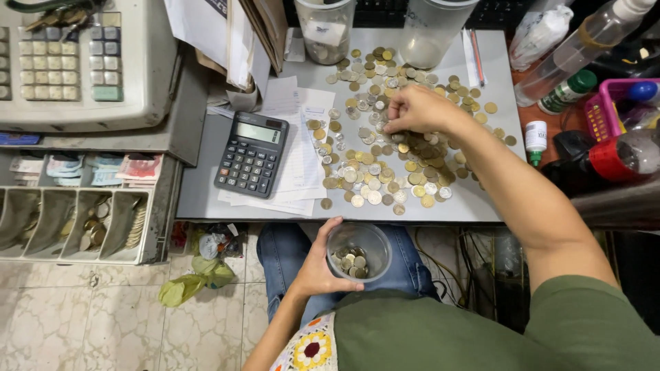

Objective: Counting and sorting a large pile of coins into a plastic container at a checkout counter.

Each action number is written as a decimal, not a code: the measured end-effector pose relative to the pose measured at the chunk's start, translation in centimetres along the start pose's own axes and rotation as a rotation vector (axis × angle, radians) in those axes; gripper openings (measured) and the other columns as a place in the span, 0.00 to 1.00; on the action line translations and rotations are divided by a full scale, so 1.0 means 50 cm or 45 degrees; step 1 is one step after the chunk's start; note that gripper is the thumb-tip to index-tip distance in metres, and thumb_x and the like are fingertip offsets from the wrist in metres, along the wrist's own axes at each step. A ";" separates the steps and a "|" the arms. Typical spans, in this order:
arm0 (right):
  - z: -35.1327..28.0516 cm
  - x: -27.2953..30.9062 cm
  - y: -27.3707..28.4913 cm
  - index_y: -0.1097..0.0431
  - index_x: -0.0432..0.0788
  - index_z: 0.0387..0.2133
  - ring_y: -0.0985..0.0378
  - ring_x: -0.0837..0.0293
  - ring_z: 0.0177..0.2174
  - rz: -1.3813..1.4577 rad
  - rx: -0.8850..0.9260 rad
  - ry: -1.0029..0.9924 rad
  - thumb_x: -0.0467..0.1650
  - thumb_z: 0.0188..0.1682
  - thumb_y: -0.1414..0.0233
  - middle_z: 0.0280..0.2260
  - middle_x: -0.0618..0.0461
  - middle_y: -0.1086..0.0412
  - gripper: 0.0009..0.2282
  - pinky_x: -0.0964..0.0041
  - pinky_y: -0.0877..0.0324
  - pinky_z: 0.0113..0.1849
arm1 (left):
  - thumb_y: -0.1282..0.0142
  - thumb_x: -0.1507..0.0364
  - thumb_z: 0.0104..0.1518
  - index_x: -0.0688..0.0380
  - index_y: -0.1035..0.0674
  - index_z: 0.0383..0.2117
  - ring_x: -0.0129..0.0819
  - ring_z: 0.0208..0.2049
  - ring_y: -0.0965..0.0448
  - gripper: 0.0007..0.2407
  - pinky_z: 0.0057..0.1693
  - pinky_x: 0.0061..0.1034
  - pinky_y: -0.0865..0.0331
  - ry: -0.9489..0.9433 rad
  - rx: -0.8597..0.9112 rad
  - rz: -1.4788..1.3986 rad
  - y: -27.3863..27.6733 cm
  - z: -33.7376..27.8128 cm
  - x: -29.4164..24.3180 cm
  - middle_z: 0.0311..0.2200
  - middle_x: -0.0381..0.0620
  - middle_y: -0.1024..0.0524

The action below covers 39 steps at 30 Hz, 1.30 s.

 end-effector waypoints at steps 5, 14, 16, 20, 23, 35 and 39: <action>-0.234 0.248 -0.027 0.22 0.42 0.32 0.20 0.50 0.33 0.204 0.340 0.213 0.34 0.42 0.39 0.28 0.47 0.22 0.09 0.57 0.26 0.39 | 0.16 0.68 0.24 0.54 0.41 0.66 0.48 0.55 0.25 0.54 0.61 0.45 0.33 0.022 0.007 -0.056 0.001 -0.005 0.007 0.54 0.58 0.27; -0.259 0.332 0.004 0.30 0.36 0.50 0.24 0.39 0.41 0.192 0.194 0.621 0.33 0.49 0.43 0.39 0.36 0.27 0.17 0.43 0.27 0.43 | 0.16 0.67 0.25 0.54 0.43 0.67 0.49 0.57 0.28 0.55 0.63 0.47 0.36 0.017 0.013 -0.065 -0.007 -0.009 0.007 0.58 0.58 0.31; -0.179 0.263 0.038 0.33 0.33 0.53 0.25 0.35 0.43 0.111 -0.144 0.617 0.33 0.50 0.43 0.41 0.33 0.30 0.20 0.39 0.28 0.43 | 0.16 0.68 0.25 0.54 0.43 0.67 0.50 0.58 0.28 0.55 0.63 0.46 0.36 0.026 0.030 -0.072 -0.008 -0.009 0.004 0.57 0.59 0.31; -0.078 0.149 0.012 0.53 0.44 0.67 0.65 0.35 0.67 -0.218 -0.255 0.043 0.59 0.46 0.59 0.68 0.35 0.62 0.42 0.27 0.66 0.61 | 0.19 0.64 0.28 0.53 0.44 0.67 0.47 0.61 0.30 0.54 0.66 0.42 0.38 0.047 0.051 0.010 -0.007 -0.008 -0.014 0.60 0.56 0.34; -0.089 0.185 -0.032 0.56 0.46 0.66 0.69 0.43 0.67 -0.276 -0.166 0.171 0.56 0.48 0.63 0.69 0.40 0.67 0.39 0.33 0.75 0.63 | 0.21 0.60 0.31 0.54 0.45 0.67 0.44 0.64 0.33 0.52 0.69 0.37 0.42 0.058 0.066 0.064 -0.013 -0.004 -0.021 0.63 0.55 0.37; -0.162 0.068 -0.055 0.58 0.40 0.70 0.65 0.35 0.68 -0.314 -0.187 0.182 0.62 0.49 0.67 0.70 0.34 0.61 0.46 0.27 0.67 0.62 | 0.16 0.70 0.24 0.54 0.42 0.67 0.50 0.56 0.27 0.55 0.62 0.46 0.33 0.041 0.030 -0.104 0.005 -0.009 0.018 0.56 0.60 0.30; -0.194 0.129 -0.087 0.58 0.42 0.70 0.66 0.33 0.67 -0.254 -0.078 0.411 0.64 0.46 0.66 0.70 0.36 0.62 0.48 0.26 0.69 0.61 | 0.16 0.71 0.24 0.54 0.43 0.67 0.50 0.56 0.27 0.55 0.61 0.47 0.33 0.032 0.035 -0.133 0.001 -0.007 0.020 0.56 0.60 0.31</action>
Point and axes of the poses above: each hand's wrist, its own z-axis towards the middle knuckle, its own y-axis out of the back of the hand, x = y × z, the point moved 7 cm from there along z, towards the middle knuckle
